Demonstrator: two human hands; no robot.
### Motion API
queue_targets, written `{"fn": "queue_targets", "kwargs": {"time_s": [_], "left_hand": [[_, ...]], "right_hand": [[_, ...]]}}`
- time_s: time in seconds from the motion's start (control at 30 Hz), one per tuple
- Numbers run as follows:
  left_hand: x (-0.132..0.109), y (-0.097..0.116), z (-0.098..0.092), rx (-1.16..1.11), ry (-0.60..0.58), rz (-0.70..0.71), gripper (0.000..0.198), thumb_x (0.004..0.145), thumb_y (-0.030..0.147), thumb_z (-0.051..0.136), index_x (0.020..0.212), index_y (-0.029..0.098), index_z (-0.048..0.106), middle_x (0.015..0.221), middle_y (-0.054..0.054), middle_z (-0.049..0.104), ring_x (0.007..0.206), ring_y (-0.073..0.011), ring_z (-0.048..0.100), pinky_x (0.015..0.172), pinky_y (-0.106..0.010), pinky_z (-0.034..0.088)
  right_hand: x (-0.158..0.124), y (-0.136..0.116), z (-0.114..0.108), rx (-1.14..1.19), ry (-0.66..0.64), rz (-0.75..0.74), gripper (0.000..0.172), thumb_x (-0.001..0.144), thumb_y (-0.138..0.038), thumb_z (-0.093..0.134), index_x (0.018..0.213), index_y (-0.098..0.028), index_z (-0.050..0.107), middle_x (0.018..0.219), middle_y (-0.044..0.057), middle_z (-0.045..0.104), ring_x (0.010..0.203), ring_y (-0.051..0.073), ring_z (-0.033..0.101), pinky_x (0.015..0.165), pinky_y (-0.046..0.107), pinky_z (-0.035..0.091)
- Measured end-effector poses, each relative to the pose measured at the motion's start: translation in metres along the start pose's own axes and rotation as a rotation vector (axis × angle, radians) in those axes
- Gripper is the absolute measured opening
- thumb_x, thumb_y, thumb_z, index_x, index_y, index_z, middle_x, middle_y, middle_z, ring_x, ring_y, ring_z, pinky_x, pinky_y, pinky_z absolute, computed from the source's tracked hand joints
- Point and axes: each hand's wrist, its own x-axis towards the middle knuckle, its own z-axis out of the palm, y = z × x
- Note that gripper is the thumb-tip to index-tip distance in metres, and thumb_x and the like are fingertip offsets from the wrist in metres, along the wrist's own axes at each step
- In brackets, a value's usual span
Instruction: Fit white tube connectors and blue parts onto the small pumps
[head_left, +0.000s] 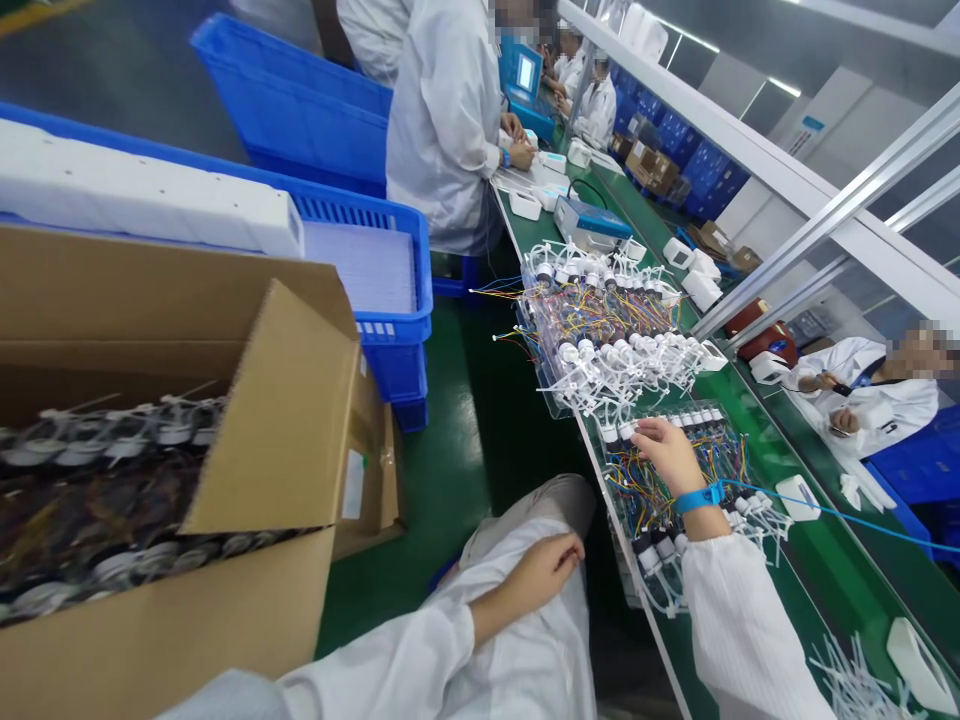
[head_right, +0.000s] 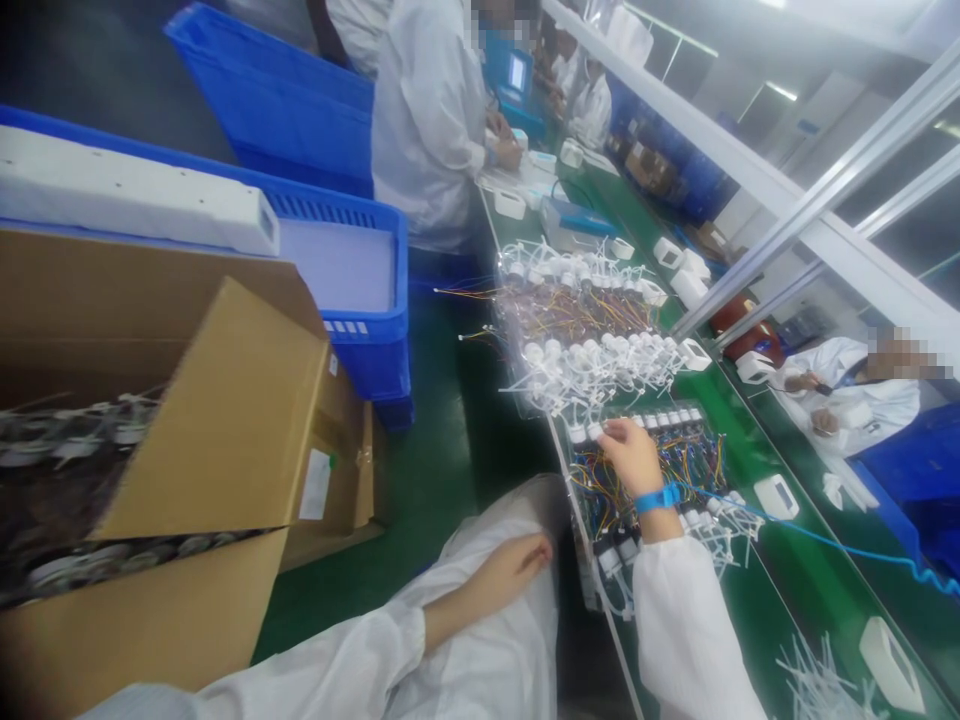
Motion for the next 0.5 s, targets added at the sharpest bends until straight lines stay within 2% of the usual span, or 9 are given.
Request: {"fn": "queue_targets", "kwargs": {"time_s": [0.1, 0.2, 0.4, 0.5], "left_hand": [[0.003, -0.002, 0.004, 0.004, -0.017, 0.002, 0.021, 0.096, 0.019, 0.053, 0.099, 0.022, 0.073, 0.102, -0.004, 0.081, 0.093, -0.0223, 0.073, 0.088, -0.034, 0.054], [0.004, -0.002, 0.005, 0.009, -0.018, 0.006, 0.021, 0.096, 0.018, 0.053, 0.100, 0.021, 0.073, 0.103, -0.004, 0.081, 0.094, -0.0225, 0.074, 0.088, -0.034, 0.054], [0.006, -0.003, 0.002, 0.047, -0.014, 0.006, 0.021, 0.096, 0.016, 0.052, 0.100, 0.022, 0.072, 0.102, -0.004, 0.081, 0.095, -0.0227, 0.074, 0.088, -0.034, 0.055], [0.007, -0.005, 0.000, 0.083, 0.018, 0.006, 0.024, 0.098, 0.016, 0.048, 0.105, 0.022, 0.071, 0.108, -0.006, 0.079, 0.101, -0.0246, 0.073, 0.095, -0.038, 0.056]], "right_hand": [[0.001, 0.000, 0.000, -0.045, 0.013, -0.011, 0.029, 0.086, -0.032, 0.083, 0.114, -0.023, 0.080, 0.110, 0.009, 0.086, 0.108, 0.029, 0.080, 0.100, 0.045, 0.063], [0.003, -0.001, 0.001, -0.088, 0.032, -0.016, 0.021, 0.084, -0.028, 0.084, 0.104, -0.025, 0.081, 0.104, 0.007, 0.086, 0.104, 0.030, 0.080, 0.105, 0.046, 0.061], [0.011, -0.001, 0.000, -0.086, 0.078, 0.014, 0.018, 0.081, -0.025, 0.080, 0.099, -0.023, 0.079, 0.096, 0.007, 0.084, 0.098, 0.030, 0.080, 0.097, 0.045, 0.063], [0.005, -0.004, -0.010, -0.053, 0.071, 0.019, 0.019, 0.083, -0.034, 0.081, 0.098, -0.023, 0.080, 0.091, 0.006, 0.083, 0.093, 0.029, 0.080, 0.090, 0.044, 0.066]]}}
